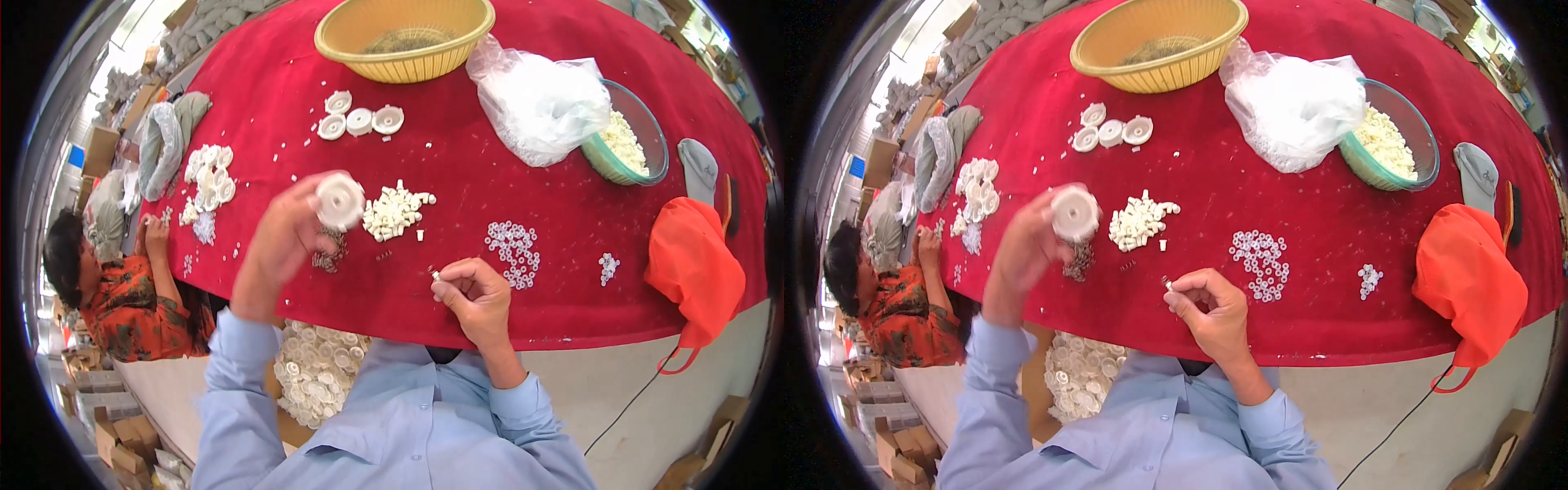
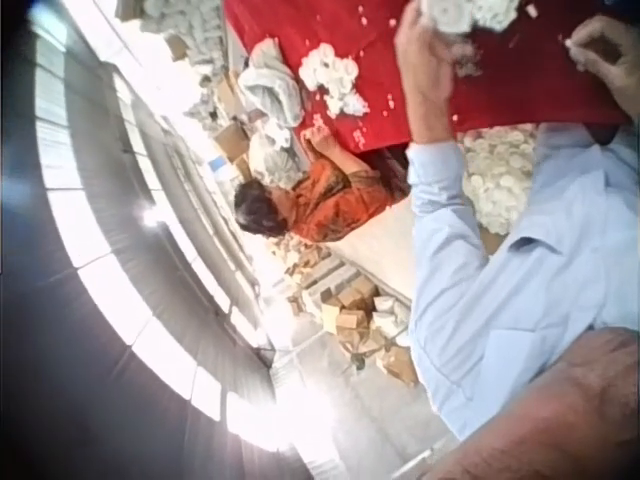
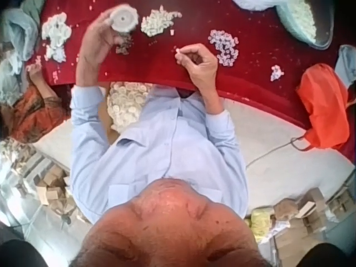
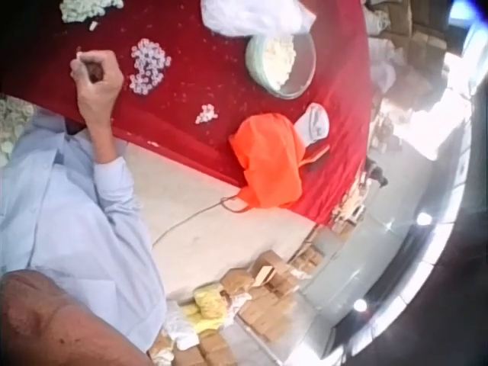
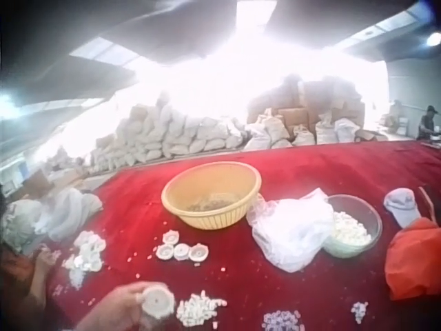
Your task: The person assembles small components by hand, inserting springs onto plastic plugs and fitting the sub-assemblies into round plastic caps.
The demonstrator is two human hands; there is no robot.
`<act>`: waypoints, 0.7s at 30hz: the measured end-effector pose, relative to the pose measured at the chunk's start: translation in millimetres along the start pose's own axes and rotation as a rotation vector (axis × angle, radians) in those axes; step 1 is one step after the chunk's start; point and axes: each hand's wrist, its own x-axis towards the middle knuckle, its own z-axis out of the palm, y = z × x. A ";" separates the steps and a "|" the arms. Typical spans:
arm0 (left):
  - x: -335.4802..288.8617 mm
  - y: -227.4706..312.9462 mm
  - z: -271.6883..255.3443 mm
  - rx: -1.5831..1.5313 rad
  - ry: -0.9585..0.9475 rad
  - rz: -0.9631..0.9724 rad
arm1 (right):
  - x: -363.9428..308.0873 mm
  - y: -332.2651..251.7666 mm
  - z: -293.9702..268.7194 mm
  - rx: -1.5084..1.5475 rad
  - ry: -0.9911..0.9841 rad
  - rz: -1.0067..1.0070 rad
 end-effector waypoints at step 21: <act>-71.7 -136.2 84.8 -0.087 0.089 0.182 | -20.3 -16.6 29.0 -0.585 0.001 -0.160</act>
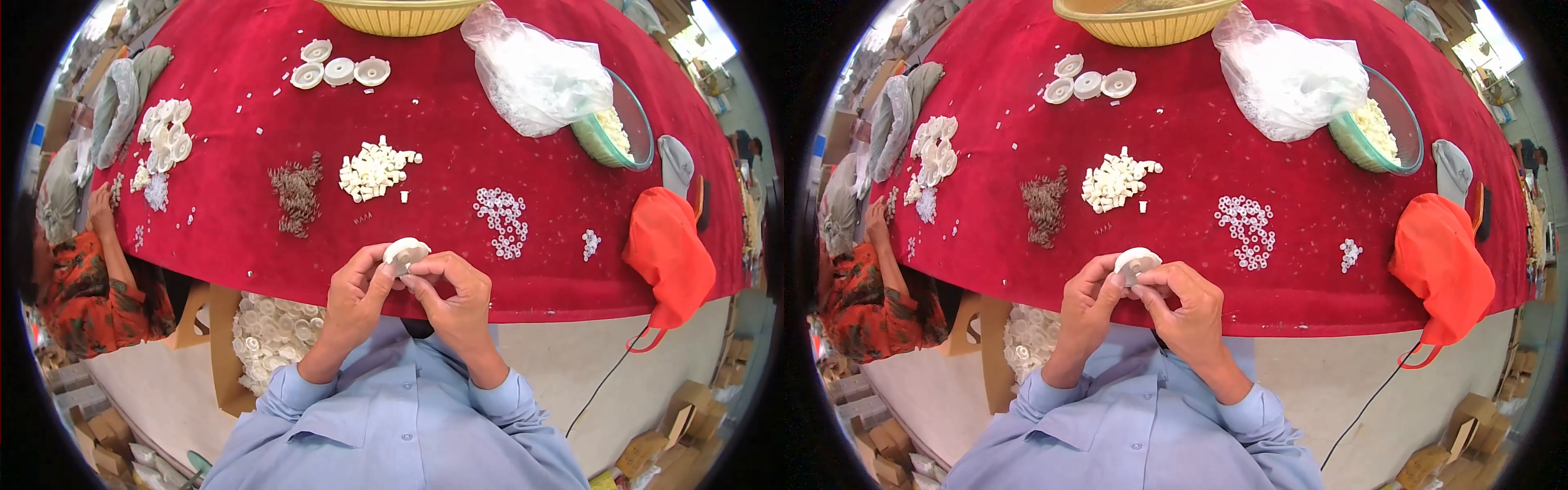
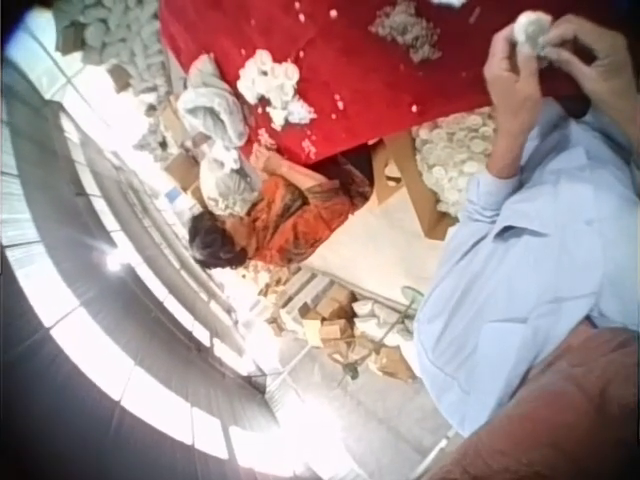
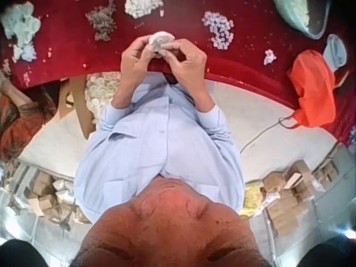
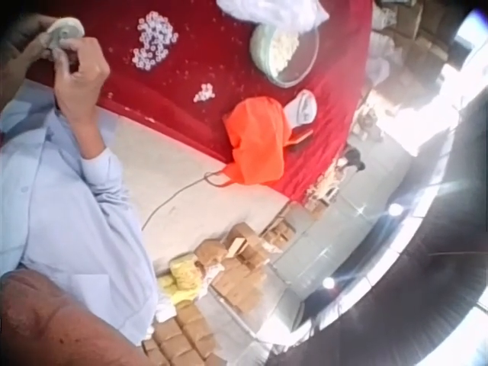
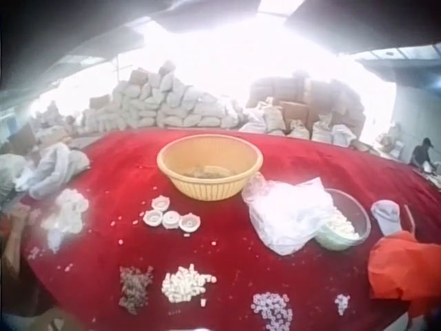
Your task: The person assembles small components by hand, inserting springs onto plastic plugs and fitting the sub-assemblies into round plastic caps.
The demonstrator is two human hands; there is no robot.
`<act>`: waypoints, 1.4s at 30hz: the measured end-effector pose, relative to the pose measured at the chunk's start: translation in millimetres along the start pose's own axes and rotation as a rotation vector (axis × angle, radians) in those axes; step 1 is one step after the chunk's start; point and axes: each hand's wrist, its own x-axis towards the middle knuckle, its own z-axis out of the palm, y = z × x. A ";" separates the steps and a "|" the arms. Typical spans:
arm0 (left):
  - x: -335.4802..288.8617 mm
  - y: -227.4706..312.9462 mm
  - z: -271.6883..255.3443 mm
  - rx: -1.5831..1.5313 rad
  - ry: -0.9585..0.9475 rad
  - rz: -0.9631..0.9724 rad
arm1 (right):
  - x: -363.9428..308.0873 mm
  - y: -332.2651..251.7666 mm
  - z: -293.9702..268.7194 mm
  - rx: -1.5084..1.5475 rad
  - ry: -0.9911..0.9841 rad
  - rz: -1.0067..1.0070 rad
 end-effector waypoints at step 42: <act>-10.5 -4.8 12.7 0.070 0.024 0.008 | 16.3 11.4 -18.5 0.081 -0.175 0.128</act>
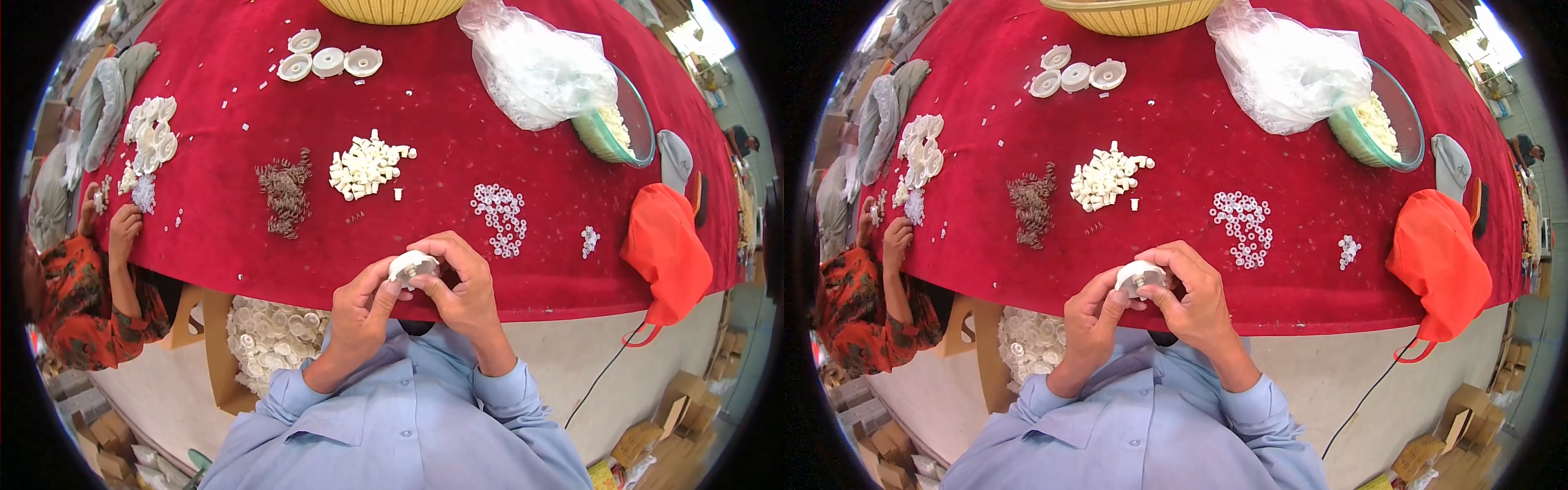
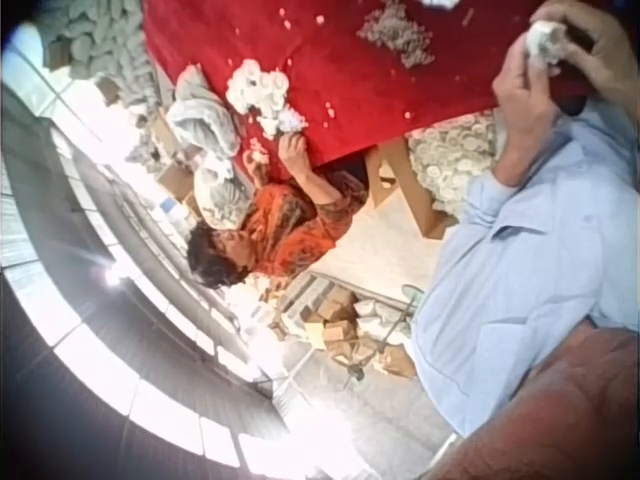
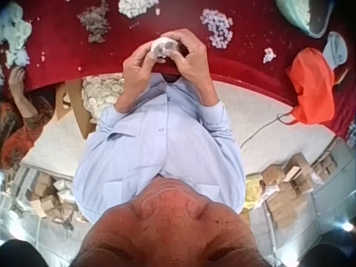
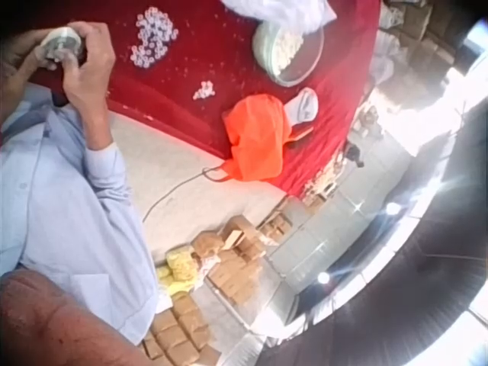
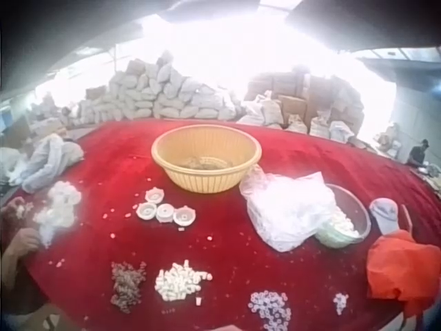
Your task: The person assembles small components by hand, inserting springs onto plastic plugs and fitting the sub-assemblies into round plastic caps.
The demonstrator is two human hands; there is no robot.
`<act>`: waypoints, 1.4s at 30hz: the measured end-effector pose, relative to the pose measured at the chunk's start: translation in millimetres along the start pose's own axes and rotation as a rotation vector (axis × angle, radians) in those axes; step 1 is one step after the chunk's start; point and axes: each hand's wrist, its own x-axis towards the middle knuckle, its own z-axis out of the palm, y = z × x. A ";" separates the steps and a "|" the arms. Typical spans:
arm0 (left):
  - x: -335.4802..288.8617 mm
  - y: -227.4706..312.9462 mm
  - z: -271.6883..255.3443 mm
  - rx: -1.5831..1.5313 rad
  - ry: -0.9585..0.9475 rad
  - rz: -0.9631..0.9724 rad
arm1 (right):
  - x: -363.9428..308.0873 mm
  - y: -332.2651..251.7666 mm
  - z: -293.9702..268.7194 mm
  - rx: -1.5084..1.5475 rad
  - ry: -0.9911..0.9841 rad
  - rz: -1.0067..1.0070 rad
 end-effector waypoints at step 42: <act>10.3 -8.9 -26.5 -0.081 -0.021 0.048 | 56.4 14.2 -68.4 -1.094 0.066 -0.338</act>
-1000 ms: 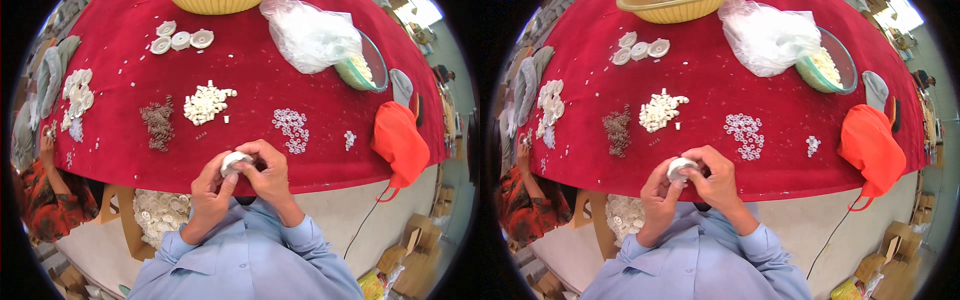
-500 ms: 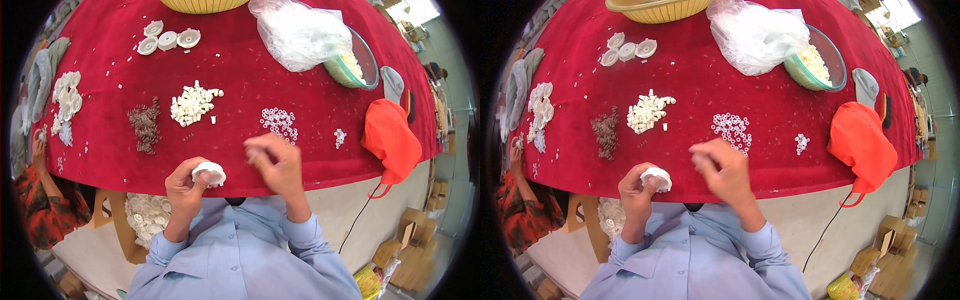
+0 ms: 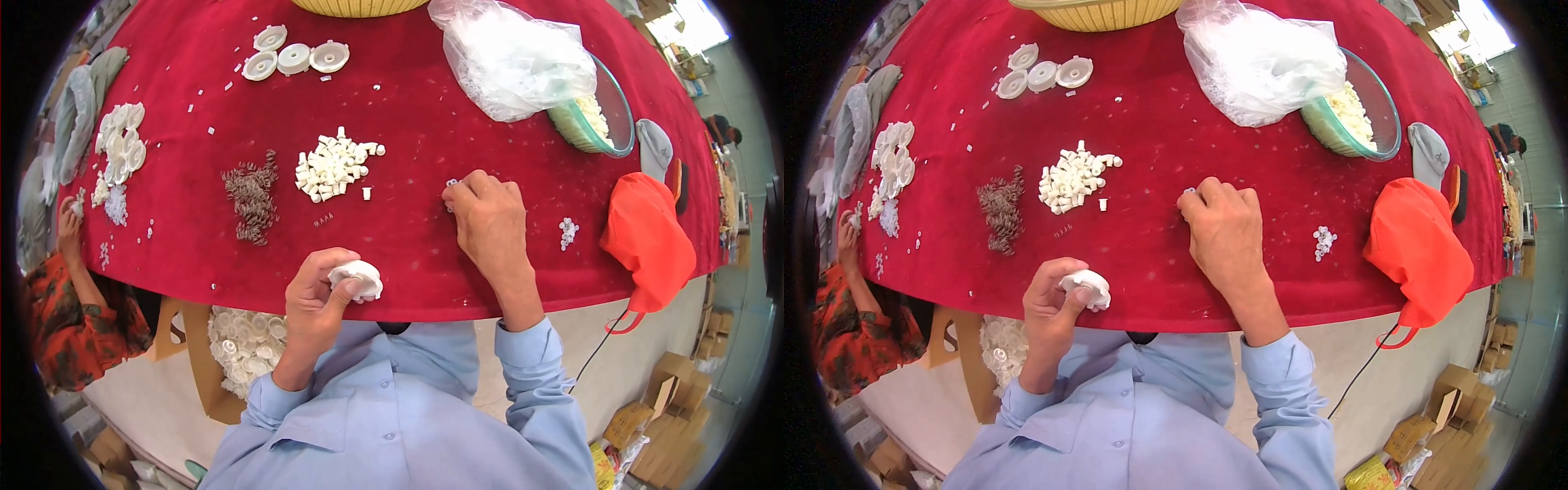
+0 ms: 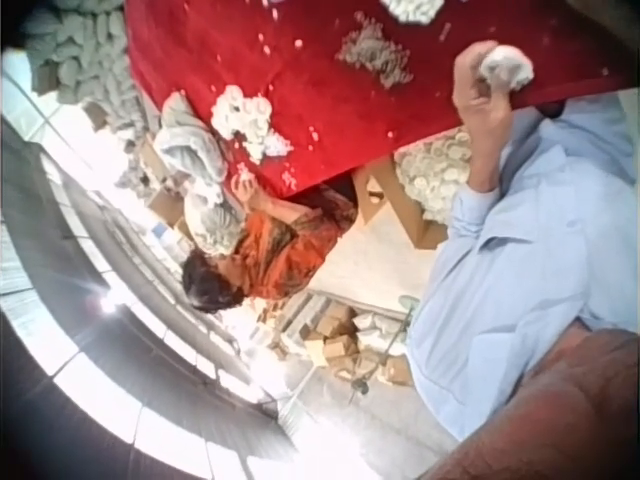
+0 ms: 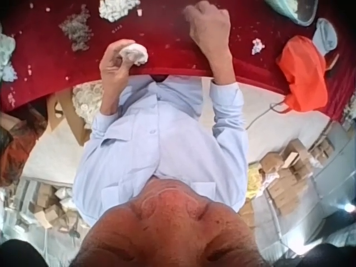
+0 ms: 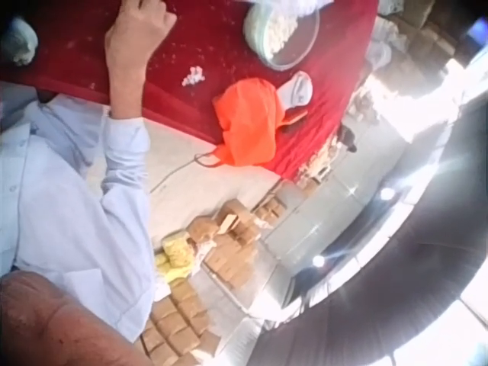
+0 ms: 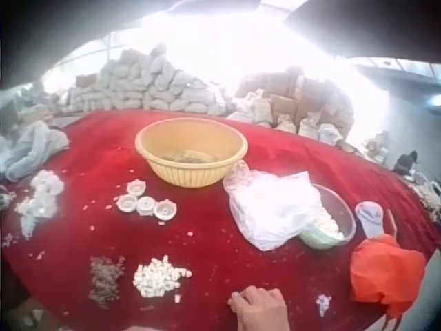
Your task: The person assembles small components by hand, inserting springs onto plastic plugs and fitting the sub-assemblies into round plastic caps.
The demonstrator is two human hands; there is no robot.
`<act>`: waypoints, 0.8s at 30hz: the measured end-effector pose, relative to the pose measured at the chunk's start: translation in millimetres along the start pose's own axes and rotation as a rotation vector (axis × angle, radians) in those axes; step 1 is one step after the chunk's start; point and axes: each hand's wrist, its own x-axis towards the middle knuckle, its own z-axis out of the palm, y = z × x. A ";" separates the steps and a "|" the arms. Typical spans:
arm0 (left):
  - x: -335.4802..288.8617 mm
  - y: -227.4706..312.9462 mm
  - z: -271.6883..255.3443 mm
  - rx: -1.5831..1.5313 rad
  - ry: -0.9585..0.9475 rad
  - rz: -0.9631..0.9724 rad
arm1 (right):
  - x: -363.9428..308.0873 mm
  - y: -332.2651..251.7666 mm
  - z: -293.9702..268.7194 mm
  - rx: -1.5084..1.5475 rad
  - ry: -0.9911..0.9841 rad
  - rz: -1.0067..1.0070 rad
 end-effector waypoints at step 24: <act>-3.5 31.0 -12.7 0.528 -0.213 0.561 | -20.3 -87.1 -17.7 1.936 -0.558 0.741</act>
